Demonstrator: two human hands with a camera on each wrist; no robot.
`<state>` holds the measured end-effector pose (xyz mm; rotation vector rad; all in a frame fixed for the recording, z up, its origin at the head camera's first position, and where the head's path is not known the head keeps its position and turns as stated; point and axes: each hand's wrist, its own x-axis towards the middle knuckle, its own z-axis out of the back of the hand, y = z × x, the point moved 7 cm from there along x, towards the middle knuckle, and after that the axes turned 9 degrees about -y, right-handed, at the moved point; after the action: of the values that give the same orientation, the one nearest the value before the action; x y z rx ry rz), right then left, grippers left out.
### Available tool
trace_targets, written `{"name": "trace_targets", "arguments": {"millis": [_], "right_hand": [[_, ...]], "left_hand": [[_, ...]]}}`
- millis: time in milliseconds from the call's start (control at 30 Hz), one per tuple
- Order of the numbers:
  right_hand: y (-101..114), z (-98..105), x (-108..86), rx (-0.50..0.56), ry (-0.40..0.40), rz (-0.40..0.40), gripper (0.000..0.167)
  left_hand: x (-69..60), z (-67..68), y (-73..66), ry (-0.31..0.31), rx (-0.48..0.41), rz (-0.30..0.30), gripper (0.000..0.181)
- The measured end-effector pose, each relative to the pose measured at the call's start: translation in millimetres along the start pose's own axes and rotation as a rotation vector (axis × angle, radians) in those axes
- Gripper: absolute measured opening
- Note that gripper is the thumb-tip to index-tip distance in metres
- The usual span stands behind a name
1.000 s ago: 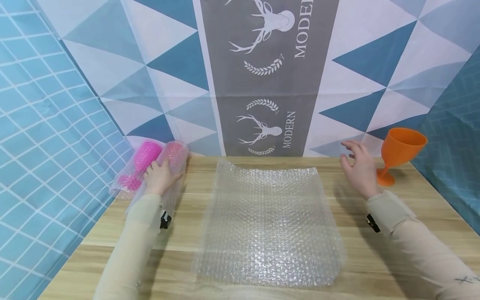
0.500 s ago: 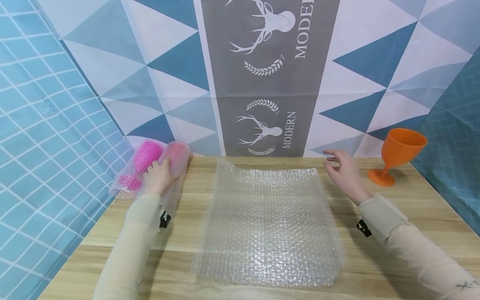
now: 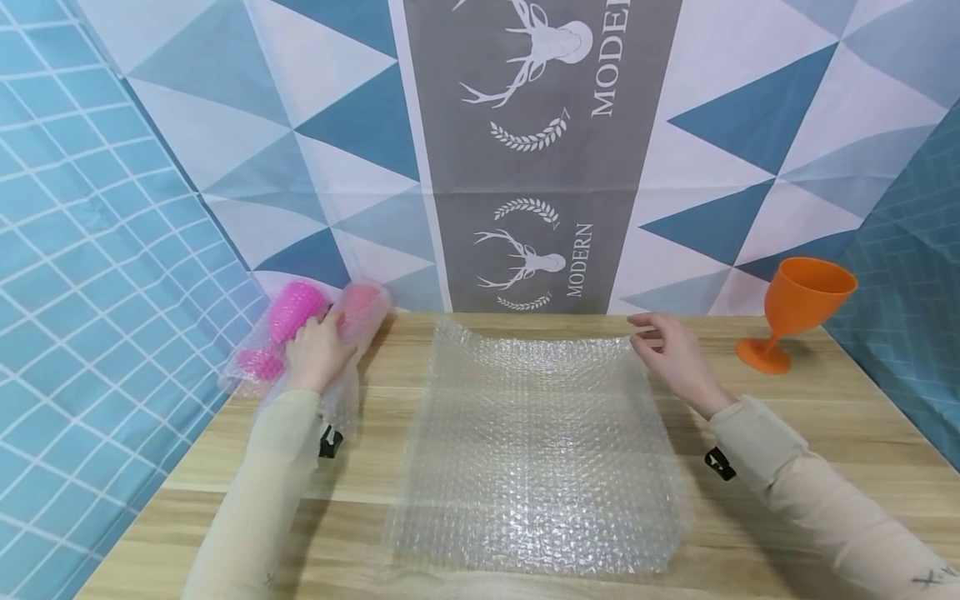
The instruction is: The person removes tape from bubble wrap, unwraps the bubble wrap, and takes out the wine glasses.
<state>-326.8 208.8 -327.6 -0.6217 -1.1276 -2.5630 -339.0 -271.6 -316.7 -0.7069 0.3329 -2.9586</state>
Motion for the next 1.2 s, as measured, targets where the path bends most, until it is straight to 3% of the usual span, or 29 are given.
{"name": "trace_targets", "arguments": {"millis": [433, 700, 867, 967, 1200], "right_hand": [[4, -4, -2.1, -0.026, 0.024, -0.035, 0.028], [7, -7, -2.3, -0.037, 0.051, -0.047, 0.026], [11, -10, -2.5, -0.024, 0.057, -0.038, 0.023], [12, -11, -2.7, -0.022, 0.058, -0.042, 0.023], [16, -13, -1.5, -0.025, 0.046, -0.033, 0.024]], "left_hand": [[-5.8, 34.2, -41.8, -0.197, -0.086, -0.032, 0.059], [-5.9, 51.1, -59.8, -0.28, -0.262, -0.023, 0.055], [-7.5, 63.5, -71.6, -0.352, -0.31, -0.042, 0.054], [-7.1, 70.3, -78.3, -0.344, -0.387, -0.035, 0.055], [-9.6, 69.6, -95.9, -0.229, -0.637, 0.039, 0.058]]}}
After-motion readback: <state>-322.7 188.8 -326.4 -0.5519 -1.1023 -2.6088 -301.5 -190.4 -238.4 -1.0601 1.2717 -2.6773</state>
